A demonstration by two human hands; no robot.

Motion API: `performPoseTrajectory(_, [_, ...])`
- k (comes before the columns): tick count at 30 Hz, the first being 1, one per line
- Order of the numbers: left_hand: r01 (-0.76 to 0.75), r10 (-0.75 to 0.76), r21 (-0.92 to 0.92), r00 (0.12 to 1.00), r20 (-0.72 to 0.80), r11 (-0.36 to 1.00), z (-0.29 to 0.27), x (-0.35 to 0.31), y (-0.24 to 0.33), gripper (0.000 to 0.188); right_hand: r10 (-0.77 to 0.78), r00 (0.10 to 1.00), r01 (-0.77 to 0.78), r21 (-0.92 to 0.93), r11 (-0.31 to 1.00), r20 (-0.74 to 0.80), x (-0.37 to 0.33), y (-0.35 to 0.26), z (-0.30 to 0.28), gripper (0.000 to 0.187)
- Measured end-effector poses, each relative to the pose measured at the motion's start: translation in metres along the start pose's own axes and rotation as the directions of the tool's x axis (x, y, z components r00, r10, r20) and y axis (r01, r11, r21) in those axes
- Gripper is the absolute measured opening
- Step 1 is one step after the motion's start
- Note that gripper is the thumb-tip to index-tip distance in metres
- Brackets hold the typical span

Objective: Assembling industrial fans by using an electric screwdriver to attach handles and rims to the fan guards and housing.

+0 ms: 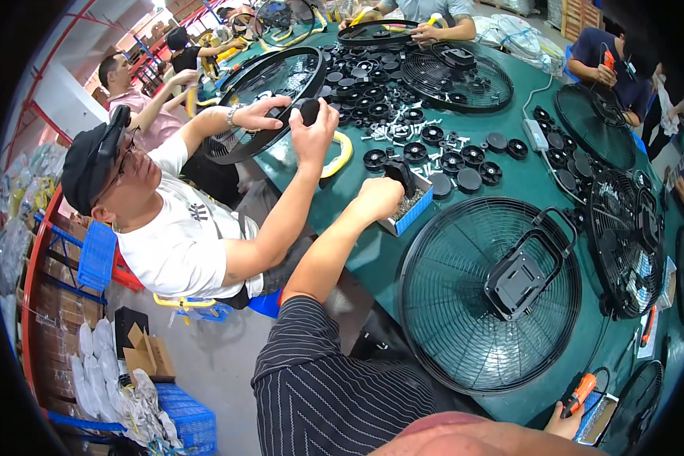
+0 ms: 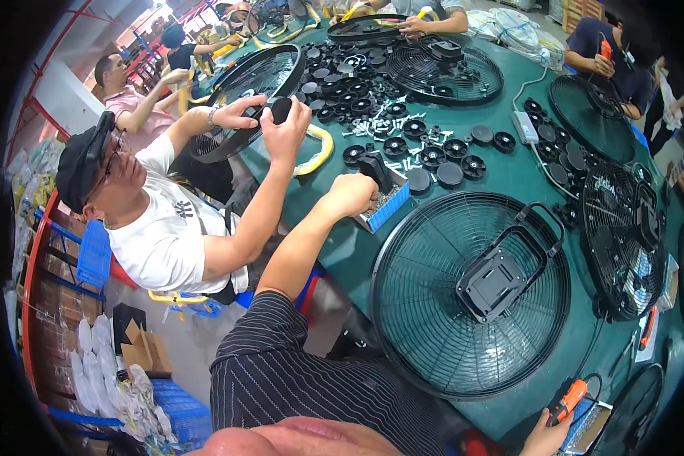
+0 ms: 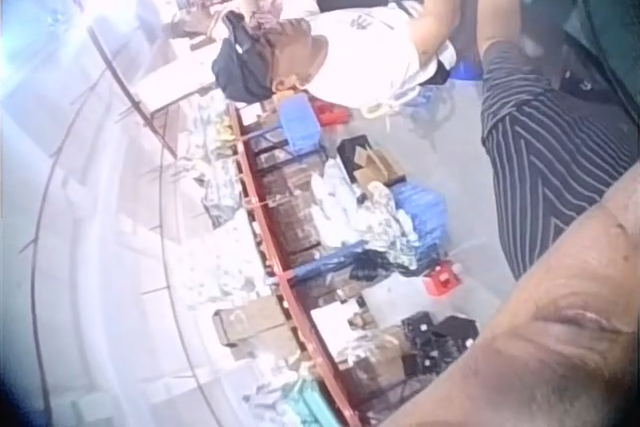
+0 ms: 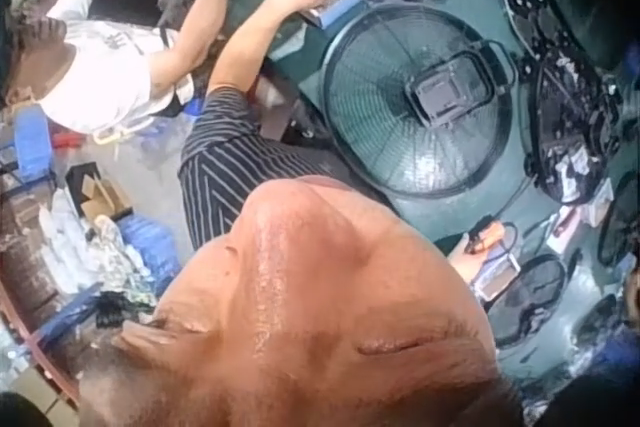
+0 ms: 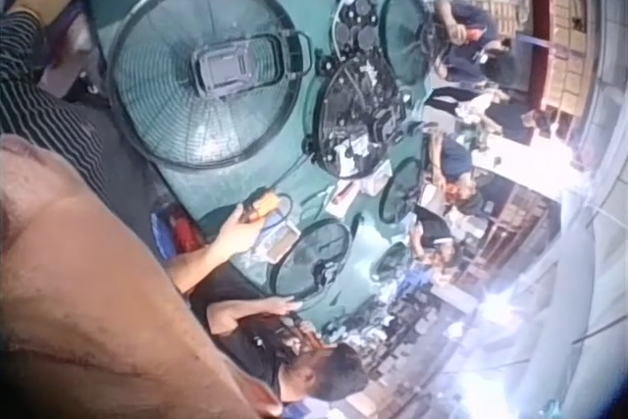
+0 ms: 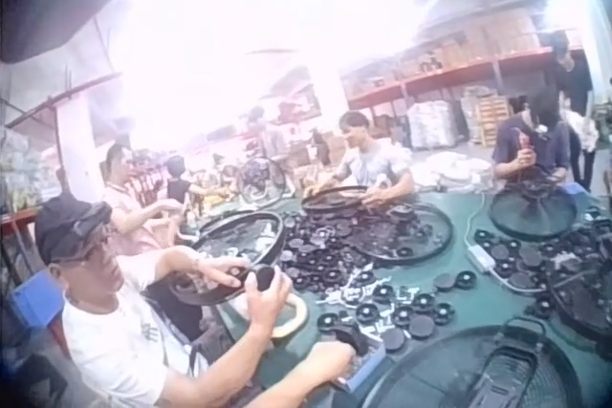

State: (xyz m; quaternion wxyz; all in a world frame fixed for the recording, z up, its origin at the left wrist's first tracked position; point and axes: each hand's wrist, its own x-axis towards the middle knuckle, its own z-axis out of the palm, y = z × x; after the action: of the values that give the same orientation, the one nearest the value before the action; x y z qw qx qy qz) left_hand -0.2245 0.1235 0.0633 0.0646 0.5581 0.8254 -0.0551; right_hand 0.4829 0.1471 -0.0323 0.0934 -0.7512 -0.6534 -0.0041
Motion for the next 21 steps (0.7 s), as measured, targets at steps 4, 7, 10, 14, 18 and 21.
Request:
performPoseTrajectory(4, [0.005, -0.006, -0.039, 0.999, -0.039, 0.999, 0.004, -0.002, -0.005, 0.014, -0.129, 0.966, 0.196, 0.313, 0.929, -0.223, 0.009, 0.018, 0.009, 0.064])
performPoseTrajectory(7, [0.002, -0.007, -0.051, 0.994, -0.106, 0.999, 0.005, -0.006, -0.007, 0.014, 0.074, 0.976, 0.065, 0.6, 0.797, -0.204, 0.015, 0.01, -0.017, 0.057])
performPoseTrajectory(10, [-0.051, 0.028, -0.08, 0.964, -0.266, 0.995, 0.002, -0.014, -0.004, 0.013, 0.25, 0.963, -0.037, 0.869, 0.494, -0.1, 0.016, -0.013, -0.056, 0.05])
performPoseTrajectory(14, [-0.206, 0.011, -0.311, 0.848, -0.529, 0.928, -0.012, -0.031, 0.011, 0.012, 0.225, 0.974, -0.016, 1.0, -0.013, 0.018, 0.008, -0.05, -0.101, 0.041])
performPoseTrajectory(18, [-0.548, 0.111, -0.62, 0.793, -0.6, 0.562, -0.025, -0.065, 0.052, 0.009, -0.05, 0.998, -0.057, 0.919, -0.391, 0.041, -0.008, -0.091, -0.137, 0.034])
performPoseTrajectory(21, [-0.625, 0.368, -0.743, 0.767, -0.525, 0.241, -0.028, -0.102, 0.102, 0.011, -0.185, 0.964, 0.046, 0.803, -0.594, -0.192, -0.026, -0.138, -0.152, 0.044])
